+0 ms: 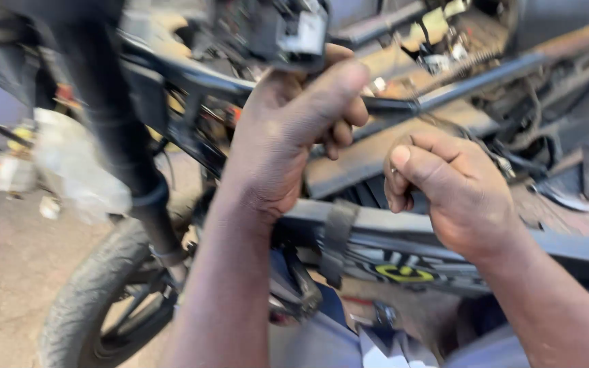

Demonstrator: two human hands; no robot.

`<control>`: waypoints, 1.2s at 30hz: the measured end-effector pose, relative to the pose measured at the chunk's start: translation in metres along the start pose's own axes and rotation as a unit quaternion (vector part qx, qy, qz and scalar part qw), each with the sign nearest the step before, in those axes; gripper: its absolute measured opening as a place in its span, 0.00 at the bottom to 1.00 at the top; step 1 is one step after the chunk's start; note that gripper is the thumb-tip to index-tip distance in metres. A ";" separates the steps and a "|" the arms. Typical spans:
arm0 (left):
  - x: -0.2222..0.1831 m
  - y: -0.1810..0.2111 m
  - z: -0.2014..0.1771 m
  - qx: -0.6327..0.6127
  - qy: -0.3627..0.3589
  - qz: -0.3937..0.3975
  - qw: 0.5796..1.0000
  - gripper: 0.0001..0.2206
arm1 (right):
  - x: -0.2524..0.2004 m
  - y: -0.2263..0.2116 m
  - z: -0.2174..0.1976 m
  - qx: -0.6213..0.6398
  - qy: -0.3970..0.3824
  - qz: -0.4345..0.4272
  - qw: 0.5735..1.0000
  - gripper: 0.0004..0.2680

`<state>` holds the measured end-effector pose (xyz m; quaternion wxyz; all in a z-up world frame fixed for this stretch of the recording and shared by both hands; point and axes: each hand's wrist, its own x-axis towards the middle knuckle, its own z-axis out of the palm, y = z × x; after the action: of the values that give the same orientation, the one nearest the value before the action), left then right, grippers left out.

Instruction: Repair the handlebar switch assembly of a motorcycle by disassembling it with a screwdriver and inspecting the wiring.

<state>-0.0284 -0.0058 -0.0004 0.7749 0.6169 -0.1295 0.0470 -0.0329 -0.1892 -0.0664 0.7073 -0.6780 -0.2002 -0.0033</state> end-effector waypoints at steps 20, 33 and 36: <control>-0.110 -0.208 0.032 0.580 -0.276 -0.168 0.748 0.08 | -0.089 0.116 -0.065 0.355 -0.137 0.281 0.881 0.06; -0.144 -0.212 0.018 0.603 -0.299 -0.272 0.688 0.14 | -0.183 0.378 -0.058 0.056 -0.224 0.592 0.772 0.09; -0.141 -0.174 0.013 0.552 -0.321 -0.371 0.674 0.16 | -0.180 0.398 -0.057 -0.006 -0.203 0.577 0.791 0.03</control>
<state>-0.1260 -0.0470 -0.1981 0.1572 0.9069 -0.0818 -0.3822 -0.0727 -0.2603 -0.4995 0.5171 -0.6567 0.0889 0.5417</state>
